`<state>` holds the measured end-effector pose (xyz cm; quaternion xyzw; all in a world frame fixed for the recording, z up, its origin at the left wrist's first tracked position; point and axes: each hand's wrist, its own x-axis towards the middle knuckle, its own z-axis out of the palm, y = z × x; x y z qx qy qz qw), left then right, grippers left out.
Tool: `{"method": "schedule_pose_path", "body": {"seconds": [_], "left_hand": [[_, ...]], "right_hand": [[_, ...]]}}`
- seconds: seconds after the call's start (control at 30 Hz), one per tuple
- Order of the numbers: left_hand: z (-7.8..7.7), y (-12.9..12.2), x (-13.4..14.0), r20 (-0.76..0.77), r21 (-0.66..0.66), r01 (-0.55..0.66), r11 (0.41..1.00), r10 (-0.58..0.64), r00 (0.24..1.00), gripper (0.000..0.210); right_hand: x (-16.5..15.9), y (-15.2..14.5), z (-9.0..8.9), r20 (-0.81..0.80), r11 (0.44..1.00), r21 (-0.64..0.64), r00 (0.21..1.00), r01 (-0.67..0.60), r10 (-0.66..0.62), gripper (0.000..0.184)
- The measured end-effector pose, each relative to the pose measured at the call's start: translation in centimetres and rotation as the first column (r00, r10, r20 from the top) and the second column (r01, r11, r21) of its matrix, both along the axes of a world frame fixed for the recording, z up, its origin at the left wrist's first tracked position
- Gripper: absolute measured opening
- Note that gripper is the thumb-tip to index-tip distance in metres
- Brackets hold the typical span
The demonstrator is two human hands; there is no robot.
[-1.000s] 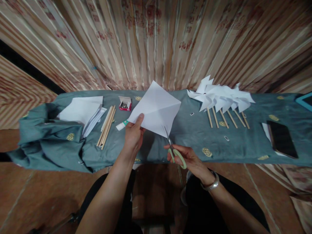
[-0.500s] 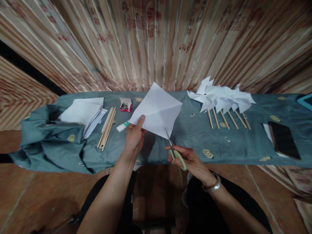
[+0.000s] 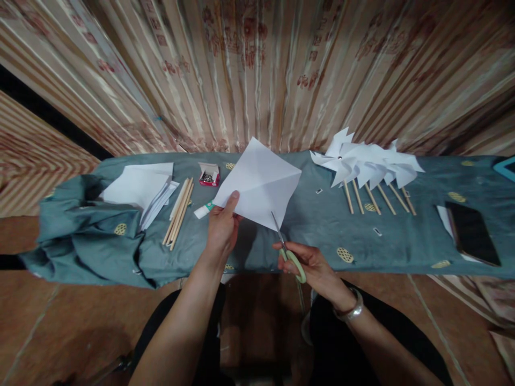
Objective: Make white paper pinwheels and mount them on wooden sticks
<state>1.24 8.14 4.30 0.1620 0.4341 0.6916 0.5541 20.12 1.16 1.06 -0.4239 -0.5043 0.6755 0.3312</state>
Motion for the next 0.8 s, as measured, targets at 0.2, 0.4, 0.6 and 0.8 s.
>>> {"method": "schedule_pose_path", "body": {"seconds": [0.2,0.4,0.6,0.8], "left_hand": [[0.03,-0.02,-0.04,-0.011,0.000,0.000,1.000,0.000,1.000,0.015],[-0.09,-0.06,-0.07,-0.012,0.002,0.002,1.000,-0.002,1.000,0.017],[-0.02,-0.02,-0.07,-0.007,0.001,0.000,1.000,0.000,1.000,0.016],[-0.12,-0.25,0.25,-0.012,-0.016,0.021,1.000,-0.021,1.000,0.021]], "right_hand": [[-0.31,-0.19,-0.38,-0.017,0.998,-0.040,0.999,0.050,-0.051,0.044],[-0.42,-0.24,-0.46,-0.013,0.993,-0.090,0.997,0.080,-0.082,0.045],[-0.59,-0.32,-0.39,-0.018,0.990,-0.100,0.994,0.103,-0.105,0.042],[-0.62,-0.21,-0.05,0.005,0.993,-0.069,0.996,0.093,-0.093,0.040]]}}
